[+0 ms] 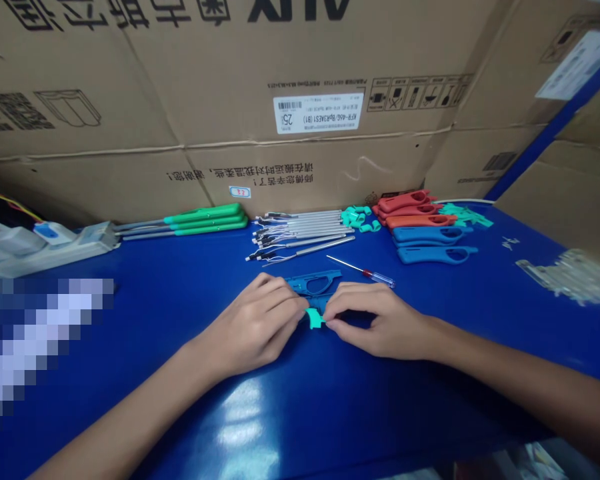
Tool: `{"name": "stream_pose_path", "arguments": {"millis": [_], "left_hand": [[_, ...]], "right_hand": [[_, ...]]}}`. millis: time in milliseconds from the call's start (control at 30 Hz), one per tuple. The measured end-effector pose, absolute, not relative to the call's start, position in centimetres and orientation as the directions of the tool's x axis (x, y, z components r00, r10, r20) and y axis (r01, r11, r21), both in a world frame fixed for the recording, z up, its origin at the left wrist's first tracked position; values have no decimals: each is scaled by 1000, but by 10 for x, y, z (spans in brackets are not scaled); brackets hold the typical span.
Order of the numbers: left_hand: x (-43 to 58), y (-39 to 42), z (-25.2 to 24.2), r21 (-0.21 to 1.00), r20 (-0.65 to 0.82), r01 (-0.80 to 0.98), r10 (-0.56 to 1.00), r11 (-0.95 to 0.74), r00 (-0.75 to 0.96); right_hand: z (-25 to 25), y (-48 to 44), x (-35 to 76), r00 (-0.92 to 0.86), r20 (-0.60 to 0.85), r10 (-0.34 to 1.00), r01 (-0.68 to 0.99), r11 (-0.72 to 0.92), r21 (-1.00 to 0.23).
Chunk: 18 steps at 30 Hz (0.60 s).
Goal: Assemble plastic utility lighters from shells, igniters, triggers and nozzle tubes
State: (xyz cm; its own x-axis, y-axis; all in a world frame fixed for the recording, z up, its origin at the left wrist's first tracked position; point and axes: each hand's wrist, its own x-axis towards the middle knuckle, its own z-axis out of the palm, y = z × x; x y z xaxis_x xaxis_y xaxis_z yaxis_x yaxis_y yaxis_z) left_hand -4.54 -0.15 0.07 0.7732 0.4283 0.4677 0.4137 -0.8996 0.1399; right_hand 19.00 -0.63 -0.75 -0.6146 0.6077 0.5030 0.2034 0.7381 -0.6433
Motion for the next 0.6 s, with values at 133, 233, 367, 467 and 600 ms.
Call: {"name": "stream_pose_path", "arguments": {"millis": [133,233,367,467,600], "left_hand": [[-44,-2,2,135,468,419,431,-898,772],[-43,-3,3,144,477,423,438,-895,762],[-43,-4,3,169,465,416,445,-893,765],[-44,-4,2,172,464,407,438,-897,770],[-44,-4,-1,170,464,393,426,-904,777]], "right_hand": [[-8,-6,190,-619,507,599,202,746,-635],[-9,-5,190,-626,509,591,199,752,-629],[-11,-4,191,-627,517,582,195,760,-620],[-12,-3,191,-623,524,581,193,763,-617],[-11,-4,191,-621,521,586,197,760,-620]]}}
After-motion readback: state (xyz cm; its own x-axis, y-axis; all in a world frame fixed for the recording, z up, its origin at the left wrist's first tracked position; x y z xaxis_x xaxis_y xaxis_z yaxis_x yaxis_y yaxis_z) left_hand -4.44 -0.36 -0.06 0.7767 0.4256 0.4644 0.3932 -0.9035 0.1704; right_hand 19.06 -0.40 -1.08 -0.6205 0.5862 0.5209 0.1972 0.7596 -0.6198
